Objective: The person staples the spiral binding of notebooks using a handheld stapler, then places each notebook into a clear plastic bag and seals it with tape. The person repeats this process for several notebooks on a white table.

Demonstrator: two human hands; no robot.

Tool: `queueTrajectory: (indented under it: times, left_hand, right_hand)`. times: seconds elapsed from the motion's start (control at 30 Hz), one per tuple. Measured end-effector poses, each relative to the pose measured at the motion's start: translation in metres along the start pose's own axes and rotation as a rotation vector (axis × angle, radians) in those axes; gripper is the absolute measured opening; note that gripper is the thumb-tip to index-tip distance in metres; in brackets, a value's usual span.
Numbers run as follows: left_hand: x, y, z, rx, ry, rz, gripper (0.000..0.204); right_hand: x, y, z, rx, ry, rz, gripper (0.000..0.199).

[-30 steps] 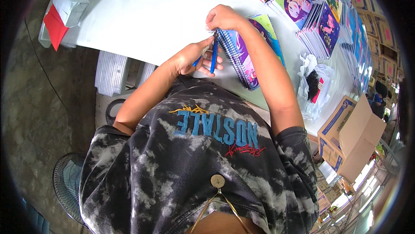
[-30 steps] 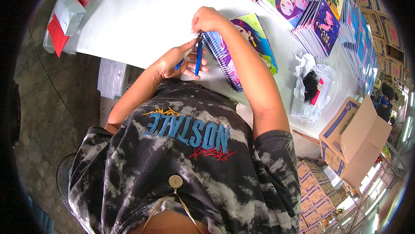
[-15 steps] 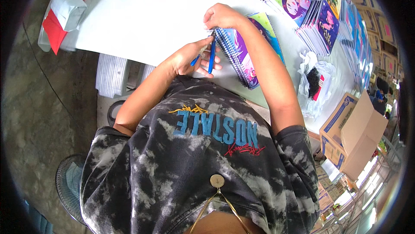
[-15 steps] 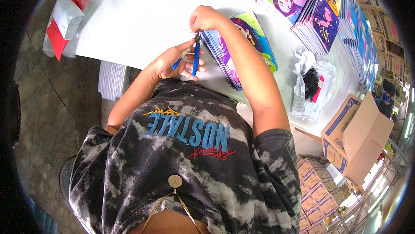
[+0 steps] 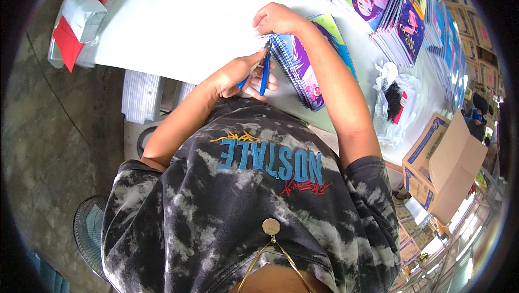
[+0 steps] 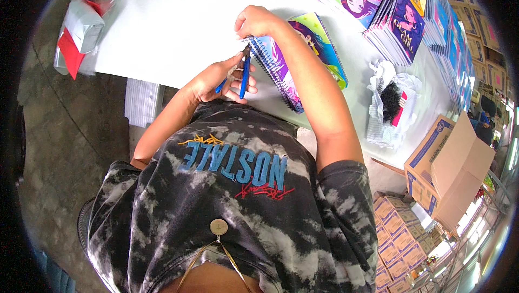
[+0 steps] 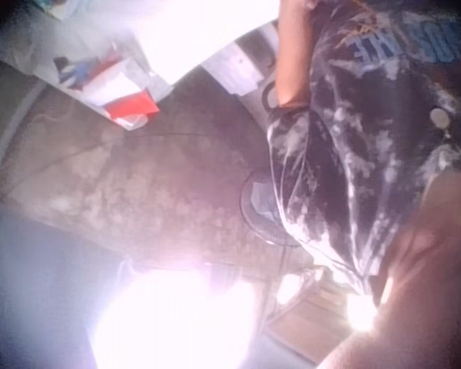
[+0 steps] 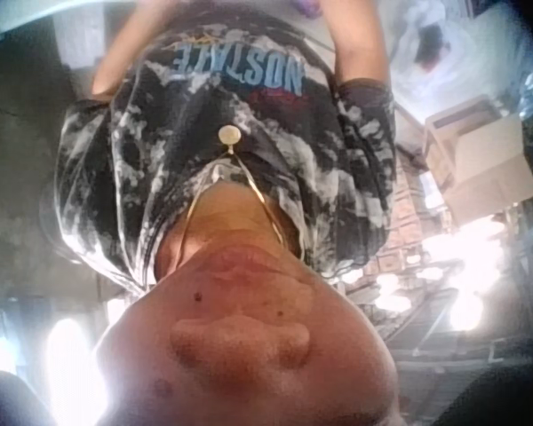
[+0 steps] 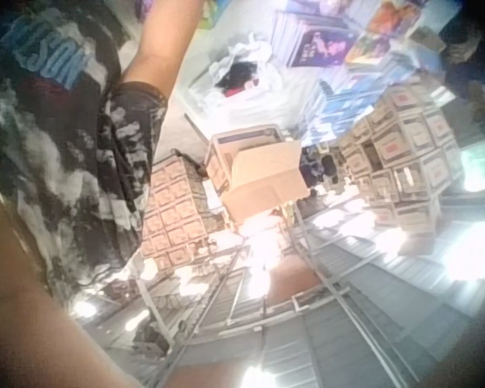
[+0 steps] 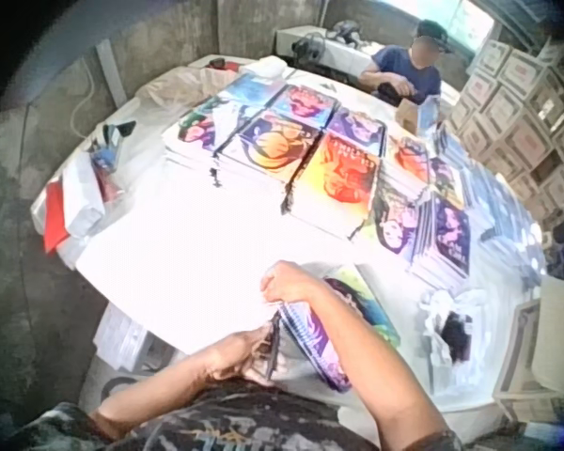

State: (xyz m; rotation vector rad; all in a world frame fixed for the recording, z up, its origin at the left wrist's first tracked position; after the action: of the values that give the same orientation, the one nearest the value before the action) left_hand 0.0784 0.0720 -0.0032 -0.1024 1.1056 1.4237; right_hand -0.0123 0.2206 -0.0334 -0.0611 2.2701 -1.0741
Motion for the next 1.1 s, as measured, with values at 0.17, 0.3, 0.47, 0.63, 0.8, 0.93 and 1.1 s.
queueTrajectory:
  times: [0.17,0.3,0.47,0.63,0.8,0.93,1.1]
  left_hand:
    - [0.007,0.003,-0.004,-0.023,-0.05,0.006,0.054]
    - [0.007,0.001,-0.009,0.058,0.031,-0.002,0.052]
    - [-0.003,0.008,0.003,0.032,-0.081,0.02,0.053]
    - [0.006,0.012,0.001,0.047,-0.007,0.015,0.054]
    - [-0.002,0.011,-0.003,0.111,-0.006,0.017,0.054]
    - [-0.002,0.013,0.007,0.038,-0.097,0.038,0.055]
    - [0.006,0.01,0.001,-0.024,-0.05,0.015,0.049]
  right_hand:
    - [-0.005,-0.008,-0.003,0.008,-0.018,0.003,0.03]
    - [-0.003,-0.003,-0.002,0.074,-0.031,-0.011,0.031]
    - [-0.002,0.002,-0.001,0.076,-0.037,-0.02,0.03]
    - [-0.004,0.001,-0.002,0.124,-0.029,-0.04,0.029]
    - [-0.001,0.006,0.0,0.185,0.006,-0.066,0.029]
    - [-0.006,0.001,0.0,0.119,-0.008,-0.033,0.03]
    - [-0.008,-0.002,-0.001,0.085,0.027,-0.038,0.03]
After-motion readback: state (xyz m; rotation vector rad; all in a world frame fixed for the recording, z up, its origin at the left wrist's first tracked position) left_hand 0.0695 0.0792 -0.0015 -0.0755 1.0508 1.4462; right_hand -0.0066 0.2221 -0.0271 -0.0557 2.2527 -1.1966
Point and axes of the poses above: each hand's wrist, its own x-axis towards the middle knuckle, its own z-axis out of the palm, y = z × x, the point moved 4 cm from there along x, towards the middle knuckle, and after that the axes turned 3 degrees about z, right-handed, at the moved point
